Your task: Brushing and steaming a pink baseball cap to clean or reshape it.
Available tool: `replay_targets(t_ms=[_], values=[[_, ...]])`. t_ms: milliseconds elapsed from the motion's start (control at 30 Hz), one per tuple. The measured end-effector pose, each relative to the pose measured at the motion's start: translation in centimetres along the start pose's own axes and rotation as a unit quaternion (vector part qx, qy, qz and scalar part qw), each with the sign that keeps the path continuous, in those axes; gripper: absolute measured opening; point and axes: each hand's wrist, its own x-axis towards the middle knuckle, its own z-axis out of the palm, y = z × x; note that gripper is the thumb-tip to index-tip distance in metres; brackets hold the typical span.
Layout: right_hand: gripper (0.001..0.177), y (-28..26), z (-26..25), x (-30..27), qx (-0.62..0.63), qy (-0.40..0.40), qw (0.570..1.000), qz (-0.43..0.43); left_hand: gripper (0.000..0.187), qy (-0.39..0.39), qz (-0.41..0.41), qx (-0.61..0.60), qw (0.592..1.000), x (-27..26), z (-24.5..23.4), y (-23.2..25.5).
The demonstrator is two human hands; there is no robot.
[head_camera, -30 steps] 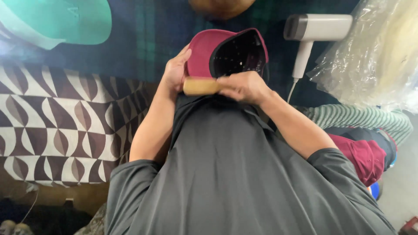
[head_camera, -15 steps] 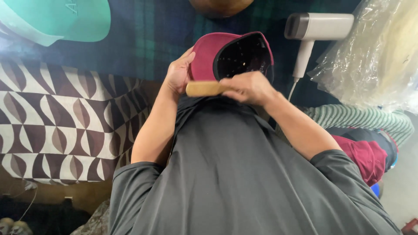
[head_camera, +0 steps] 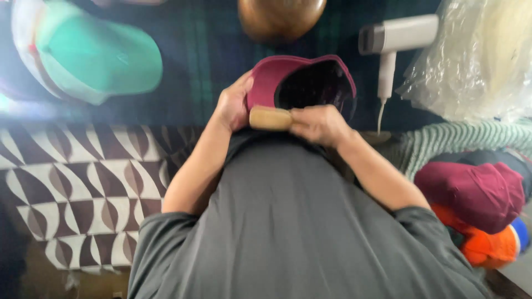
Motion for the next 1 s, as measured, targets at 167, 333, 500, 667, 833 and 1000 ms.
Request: replay_targets(t_ms=[167,333,500,667,833,1000], values=[[0.024,0.6,0.1,1.6,-0.027,0.104,0.991,0.081,0.036,0.016,-0.01,0.014,1.0,-2.2,1.6,1.9],[0.035,-4.3,1.8,0.6,0.033,0.042,0.996,0.074,0.036,0.018,0.035,0.031,0.999,-1.5,-0.8,2.2],[0.019,-3.6,2.9,2.1,0.071,0.083,0.988,0.109,0.035,0.073,0.061,0.003,0.995,-1.2,0.3,1.7],[0.024,-6.8,-1.1,-1.9,0.037,0.044,0.967,0.25,0.034,0.071,0.182,0.037,0.98,-1.0,-4.2,1.3],[0.023,-5.6,-1.9,-5.6,0.168,0.077,0.903,0.389,0.03,0.073,0.229,0.056,0.969,-2.0,-5.2,-0.7],[0.049,-6.3,0.7,-3.3,0.406,0.142,0.832,0.35,0.029,0.087,0.288,0.065,0.952,-2.7,-4.3,-2.5]])
